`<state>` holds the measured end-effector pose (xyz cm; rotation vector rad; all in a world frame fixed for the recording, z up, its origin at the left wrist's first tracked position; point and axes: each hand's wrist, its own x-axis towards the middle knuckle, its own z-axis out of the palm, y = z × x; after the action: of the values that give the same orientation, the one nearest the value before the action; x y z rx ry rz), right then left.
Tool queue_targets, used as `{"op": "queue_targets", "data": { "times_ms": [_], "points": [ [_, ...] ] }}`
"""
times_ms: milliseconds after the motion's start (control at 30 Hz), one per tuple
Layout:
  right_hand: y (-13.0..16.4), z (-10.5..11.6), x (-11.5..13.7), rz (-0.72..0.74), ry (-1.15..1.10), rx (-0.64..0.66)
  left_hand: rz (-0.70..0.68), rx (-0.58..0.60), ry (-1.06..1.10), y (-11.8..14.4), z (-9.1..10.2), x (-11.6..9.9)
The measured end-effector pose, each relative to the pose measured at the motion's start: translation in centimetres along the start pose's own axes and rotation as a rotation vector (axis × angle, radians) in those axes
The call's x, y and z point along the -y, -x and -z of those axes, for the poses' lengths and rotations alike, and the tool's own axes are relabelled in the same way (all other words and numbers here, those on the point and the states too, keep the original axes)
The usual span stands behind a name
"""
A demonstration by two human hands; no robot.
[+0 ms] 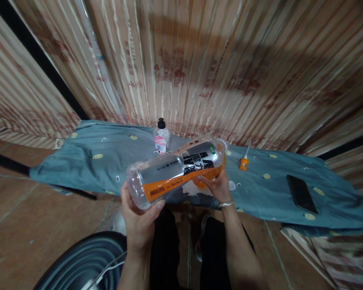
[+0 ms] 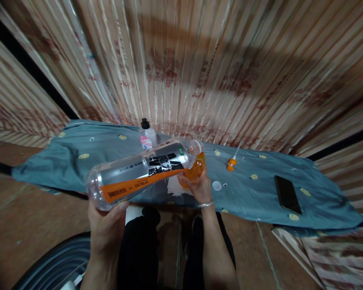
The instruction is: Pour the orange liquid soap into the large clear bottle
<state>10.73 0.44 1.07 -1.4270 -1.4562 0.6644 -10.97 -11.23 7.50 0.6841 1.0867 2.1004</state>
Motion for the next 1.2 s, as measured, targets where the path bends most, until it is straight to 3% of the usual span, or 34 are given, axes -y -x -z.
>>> {"op": "queue_targets", "data": {
  "times_ms": [633,1200],
  "points": [
    [0.07,-0.46,0.35,-0.027,0.192,-0.093,-0.009,0.018,-0.020,0.03,0.50,0.47],
    [0.01,-0.34,0.30,-0.013,0.060,-0.052,0.009,0.001,-0.046,0.14,0.12,-0.19]
  ]
}}
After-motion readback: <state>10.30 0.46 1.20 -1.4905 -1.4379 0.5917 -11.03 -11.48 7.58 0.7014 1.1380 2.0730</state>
